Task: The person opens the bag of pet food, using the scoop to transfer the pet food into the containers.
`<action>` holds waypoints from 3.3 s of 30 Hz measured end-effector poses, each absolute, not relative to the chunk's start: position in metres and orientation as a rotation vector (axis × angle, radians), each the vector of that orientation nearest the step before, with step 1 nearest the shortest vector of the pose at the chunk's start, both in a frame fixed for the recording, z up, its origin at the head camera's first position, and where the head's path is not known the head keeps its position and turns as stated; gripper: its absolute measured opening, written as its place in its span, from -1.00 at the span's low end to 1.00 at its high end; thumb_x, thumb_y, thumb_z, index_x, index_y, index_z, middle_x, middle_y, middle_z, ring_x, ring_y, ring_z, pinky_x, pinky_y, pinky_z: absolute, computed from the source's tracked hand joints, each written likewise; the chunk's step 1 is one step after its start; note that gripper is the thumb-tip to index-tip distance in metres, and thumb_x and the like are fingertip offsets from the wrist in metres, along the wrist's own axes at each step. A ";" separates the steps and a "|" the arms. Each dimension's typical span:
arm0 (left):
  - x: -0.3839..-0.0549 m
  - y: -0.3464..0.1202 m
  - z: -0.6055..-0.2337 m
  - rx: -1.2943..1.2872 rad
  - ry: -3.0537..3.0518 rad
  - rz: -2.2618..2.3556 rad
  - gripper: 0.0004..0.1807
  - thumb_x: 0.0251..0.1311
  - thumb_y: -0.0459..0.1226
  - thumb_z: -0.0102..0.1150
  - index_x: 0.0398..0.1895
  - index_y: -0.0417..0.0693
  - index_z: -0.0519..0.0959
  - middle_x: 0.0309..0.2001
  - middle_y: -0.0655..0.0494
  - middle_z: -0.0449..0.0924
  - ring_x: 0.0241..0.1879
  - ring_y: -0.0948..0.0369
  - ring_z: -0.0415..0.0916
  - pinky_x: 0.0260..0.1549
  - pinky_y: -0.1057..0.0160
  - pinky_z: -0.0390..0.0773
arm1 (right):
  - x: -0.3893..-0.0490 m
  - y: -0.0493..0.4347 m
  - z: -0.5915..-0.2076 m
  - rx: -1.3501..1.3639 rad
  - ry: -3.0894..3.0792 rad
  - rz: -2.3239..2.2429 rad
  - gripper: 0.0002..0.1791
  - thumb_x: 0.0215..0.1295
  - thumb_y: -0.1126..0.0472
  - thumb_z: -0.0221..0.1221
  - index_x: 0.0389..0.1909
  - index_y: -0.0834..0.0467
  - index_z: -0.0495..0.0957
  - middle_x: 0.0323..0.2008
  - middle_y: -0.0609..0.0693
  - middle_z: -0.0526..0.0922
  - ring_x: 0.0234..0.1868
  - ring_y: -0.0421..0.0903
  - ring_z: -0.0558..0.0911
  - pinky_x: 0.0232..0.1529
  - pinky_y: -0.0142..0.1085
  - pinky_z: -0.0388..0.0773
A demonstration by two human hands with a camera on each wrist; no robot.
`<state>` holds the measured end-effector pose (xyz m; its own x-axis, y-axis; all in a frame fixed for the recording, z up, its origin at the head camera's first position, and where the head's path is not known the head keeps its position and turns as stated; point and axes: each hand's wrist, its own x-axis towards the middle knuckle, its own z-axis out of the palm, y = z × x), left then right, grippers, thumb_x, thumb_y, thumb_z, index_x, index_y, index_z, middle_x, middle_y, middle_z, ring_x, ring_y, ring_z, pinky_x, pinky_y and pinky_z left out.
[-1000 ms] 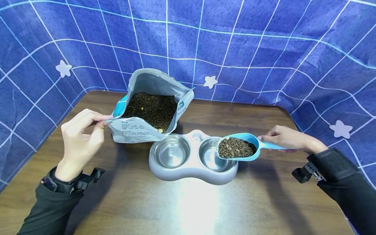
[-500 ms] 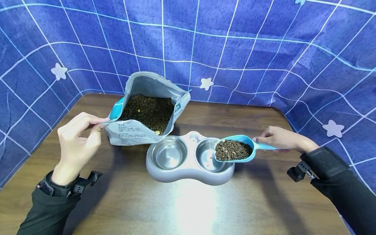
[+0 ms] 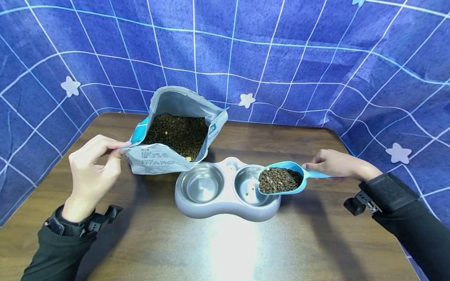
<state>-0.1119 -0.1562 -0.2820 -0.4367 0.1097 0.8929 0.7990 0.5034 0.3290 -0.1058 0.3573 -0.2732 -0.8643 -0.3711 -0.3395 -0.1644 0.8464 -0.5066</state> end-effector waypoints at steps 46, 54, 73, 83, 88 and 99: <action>-0.111 -0.157 -0.281 -0.752 -1.899 -0.983 -0.83 0.06 -0.59 0.06 -0.41 -0.34 0.66 -0.53 -0.08 0.60 -0.53 0.19 0.36 -0.45 0.40 0.25 | -0.111 0.340 -0.246 -0.308 2.599 -0.463 -0.67 0.40 -0.01 0.04 -0.47 0.05 0.62 -0.73 -0.11 0.38 -0.83 -0.25 0.28 -0.82 -0.39 0.27; -0.111 -0.157 -0.282 -0.748 -1.882 -0.991 -0.85 0.06 -0.57 0.08 -0.42 -0.33 0.66 -0.53 -0.08 0.60 -0.53 0.16 0.38 -0.45 0.36 0.26 | -0.110 0.343 -0.244 -0.334 2.628 -0.432 -0.68 0.41 0.04 0.04 -0.51 0.03 0.60 -0.77 -0.14 0.32 -0.86 -0.27 0.25 -0.83 -0.41 0.24; -0.111 -0.157 -0.282 -0.742 -1.883 -0.980 -0.84 0.06 -0.58 0.08 -0.42 -0.33 0.66 -0.54 -0.08 0.59 -0.55 0.18 0.34 -0.48 0.34 0.23 | -0.108 0.345 -0.239 -0.321 2.661 -0.389 -0.73 0.41 0.05 0.04 -0.31 0.05 0.67 -0.76 -0.13 0.34 -0.84 -0.24 0.29 -0.81 -0.39 0.28; -0.110 -0.157 -0.282 -0.741 -1.896 -0.976 -0.84 0.06 -0.59 0.09 -0.41 -0.34 0.66 -0.54 -0.09 0.59 -0.54 0.19 0.34 -0.47 0.36 0.23 | -0.109 0.343 -0.236 -0.298 2.637 -0.400 -0.70 0.41 0.00 0.03 -0.40 0.03 0.64 -0.75 -0.14 0.32 -0.82 -0.24 0.28 -0.80 -0.39 0.27; -0.110 -0.157 -0.282 -0.740 -1.906 -0.970 -0.85 0.06 -0.60 0.09 -0.41 -0.34 0.66 -0.52 -0.10 0.60 -0.53 0.19 0.34 -0.47 0.34 0.24 | -0.110 0.341 -0.234 -0.321 2.642 -0.369 -0.68 0.40 -0.03 0.03 -0.45 0.01 0.62 -0.77 -0.15 0.30 -0.83 -0.24 0.29 -0.80 -0.39 0.26; -0.110 -0.157 -0.283 -0.747 -1.901 -0.978 -0.86 0.06 -0.58 0.10 -0.42 -0.34 0.66 -0.53 -0.10 0.60 -0.53 0.17 0.36 -0.45 0.36 0.24 | -0.109 0.333 -0.231 -0.394 2.679 -0.270 -0.59 0.39 -0.06 0.04 -0.66 -0.02 0.49 -0.79 -0.22 0.22 -0.80 -0.26 0.29 -0.74 -0.41 0.13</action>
<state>-0.1100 -0.1572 -0.2828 -0.4610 0.1216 0.8790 0.7861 0.5157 0.3409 -0.1091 0.3328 -0.2315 -0.8727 -0.3135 -0.3744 -0.2325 0.9410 -0.2461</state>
